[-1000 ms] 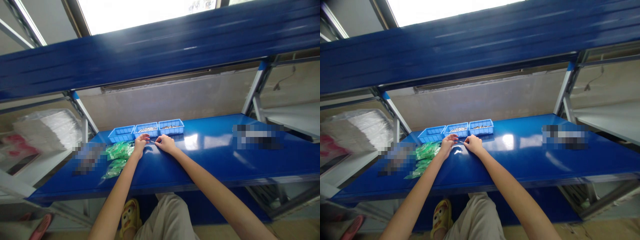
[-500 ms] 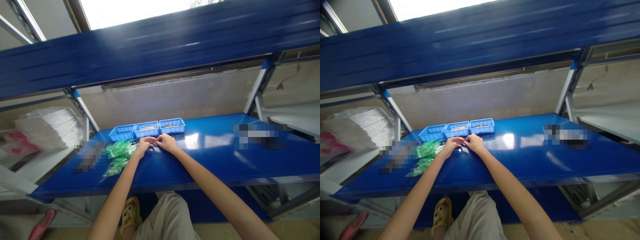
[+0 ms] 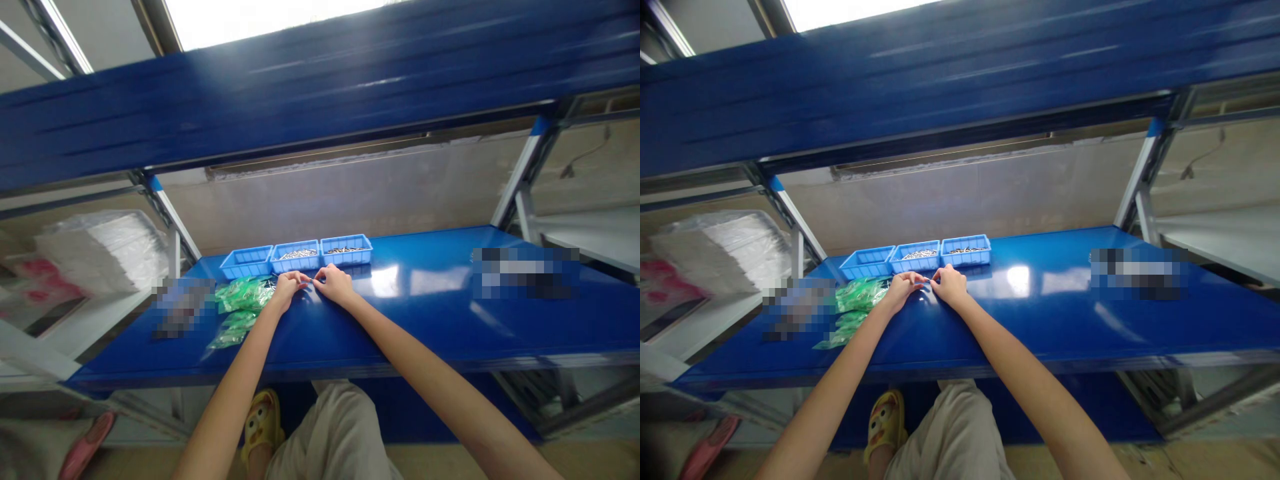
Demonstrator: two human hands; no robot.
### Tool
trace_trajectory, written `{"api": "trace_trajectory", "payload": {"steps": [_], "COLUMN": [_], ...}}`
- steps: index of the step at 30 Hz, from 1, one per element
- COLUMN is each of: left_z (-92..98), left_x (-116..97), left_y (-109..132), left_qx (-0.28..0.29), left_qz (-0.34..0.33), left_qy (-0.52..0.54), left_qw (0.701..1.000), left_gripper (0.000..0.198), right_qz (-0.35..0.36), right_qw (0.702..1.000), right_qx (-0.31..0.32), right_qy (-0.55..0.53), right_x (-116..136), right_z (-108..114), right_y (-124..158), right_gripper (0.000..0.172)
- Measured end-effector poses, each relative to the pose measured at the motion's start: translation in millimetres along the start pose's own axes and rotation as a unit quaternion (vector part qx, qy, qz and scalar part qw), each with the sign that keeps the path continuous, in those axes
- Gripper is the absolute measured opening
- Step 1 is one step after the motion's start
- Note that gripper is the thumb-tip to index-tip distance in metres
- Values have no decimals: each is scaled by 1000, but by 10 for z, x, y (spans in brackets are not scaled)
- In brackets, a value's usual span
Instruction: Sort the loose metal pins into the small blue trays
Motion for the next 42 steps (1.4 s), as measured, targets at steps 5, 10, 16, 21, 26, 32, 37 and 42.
{"api": "trace_trajectory", "payload": {"steps": [5,10,16,21,26,32,37,42], "left_z": [-11,-26,-27,-32,-30,-25,-24,-29], "left_x": [-38,-94,-133,-120,-107,-108,-106,-103], "left_y": [18,45,73,56,45,52,44,53], "left_qx": [6,16,43,59,76,89,93,96], "left_qz": [4,5,11,5,-1,-12,10,38], "left_qy": [7,41,85,93,100,105,110,117], "left_qw": [1000,999,995,994,992,990,989,988], "left_gripper": [15,18,18,18,18,19,19,18], "right_qz": [0,-1,2,4,9,11,23,34], "right_qw": [1000,1000,1000,1000,1000,1000,1000,999], "right_qx": [-1,0,1,0,-10,-6,-1,3], "right_qy": [-1,-3,-7,-8,-6,-4,-6,-7], "right_x": [-9,-5,-14,-20,-32,-54,-61,-54], "right_z": [-5,-2,-7,-14,-26,-38,-31,-32], "right_y": [-4,1,-11,-18,-20,-28,-30,-25], "right_gripper": [23,23,23,23,23,24,24,28]}}
Point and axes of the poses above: each hand's wrist, its own y-axis away from the middle knuckle, its own z-axis out of the back of the hand, x = y × z, the point moved 2 cm from there along -y, towards the middle knuckle, and after that the axes turned 10 degrees about -y, right-handed, at the moved point
